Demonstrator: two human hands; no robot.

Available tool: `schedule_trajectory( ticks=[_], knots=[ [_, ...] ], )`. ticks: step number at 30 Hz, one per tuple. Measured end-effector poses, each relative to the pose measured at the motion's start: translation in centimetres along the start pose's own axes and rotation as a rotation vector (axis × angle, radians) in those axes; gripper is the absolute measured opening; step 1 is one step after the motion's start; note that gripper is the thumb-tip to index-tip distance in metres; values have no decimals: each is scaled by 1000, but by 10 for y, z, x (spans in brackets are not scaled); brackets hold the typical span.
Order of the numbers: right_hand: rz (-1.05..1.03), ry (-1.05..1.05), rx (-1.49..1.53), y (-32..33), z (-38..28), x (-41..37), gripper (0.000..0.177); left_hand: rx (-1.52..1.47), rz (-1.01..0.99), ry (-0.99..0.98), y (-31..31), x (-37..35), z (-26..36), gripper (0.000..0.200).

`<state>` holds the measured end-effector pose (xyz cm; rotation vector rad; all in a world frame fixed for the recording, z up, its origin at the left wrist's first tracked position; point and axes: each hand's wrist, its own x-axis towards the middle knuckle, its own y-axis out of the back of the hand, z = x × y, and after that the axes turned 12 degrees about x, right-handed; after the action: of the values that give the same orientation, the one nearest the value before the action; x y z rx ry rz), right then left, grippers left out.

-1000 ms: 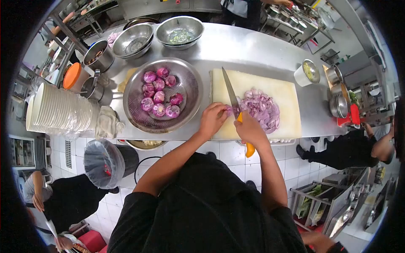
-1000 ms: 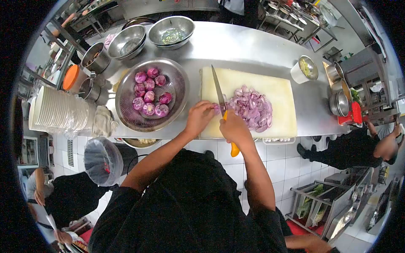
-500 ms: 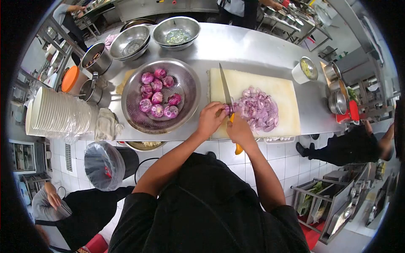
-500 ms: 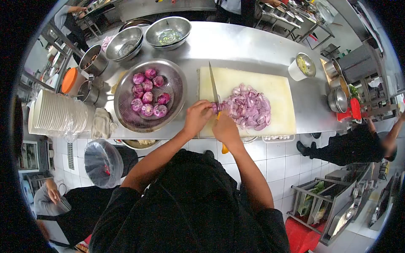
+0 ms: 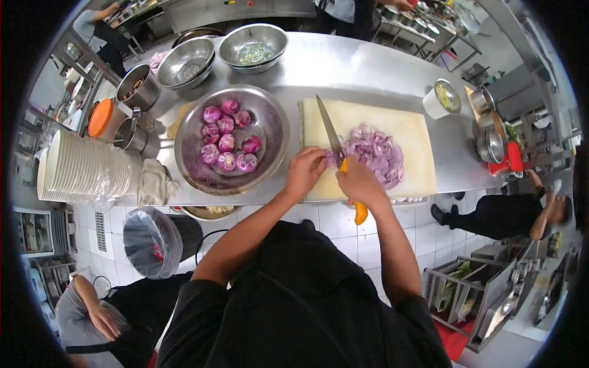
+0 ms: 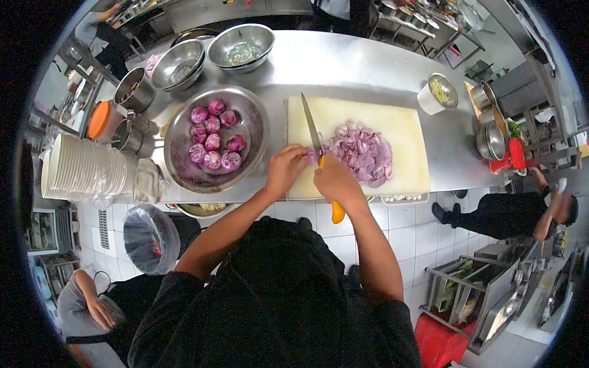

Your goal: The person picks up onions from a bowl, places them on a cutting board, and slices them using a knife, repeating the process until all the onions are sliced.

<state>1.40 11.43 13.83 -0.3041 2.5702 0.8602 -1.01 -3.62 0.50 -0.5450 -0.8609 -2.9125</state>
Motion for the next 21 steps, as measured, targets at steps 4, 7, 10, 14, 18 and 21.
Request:
schedule_trajectory(
  ticks=[4, 7, 10, 14, 18, 21],
  knots=[
    [91, 61, -36, -34, 37, 23, 33, 16, -23, -3, 0, 0, -1, 19],
    [141, 153, -107, -50, 58, 38, 34, 25, -9, 0, -1, -2, -4, 19],
    [35, 33, -34, -18, 26, 21, 33, 31, -14, -28, -3, -1, -7, 19],
    [-28, -60, 23, -5, -11, -5, 33, -11, 3, -29, -2, -1, -4, 20],
    [-24, -79, 18, -10, -16, -7, 32, 4, 20, -40, 1, -1, -3, 20],
    [6, -49, 32, -22, -1, 1, 31, -7, 5, -13, 1, -1, -1, 20]
  ],
)
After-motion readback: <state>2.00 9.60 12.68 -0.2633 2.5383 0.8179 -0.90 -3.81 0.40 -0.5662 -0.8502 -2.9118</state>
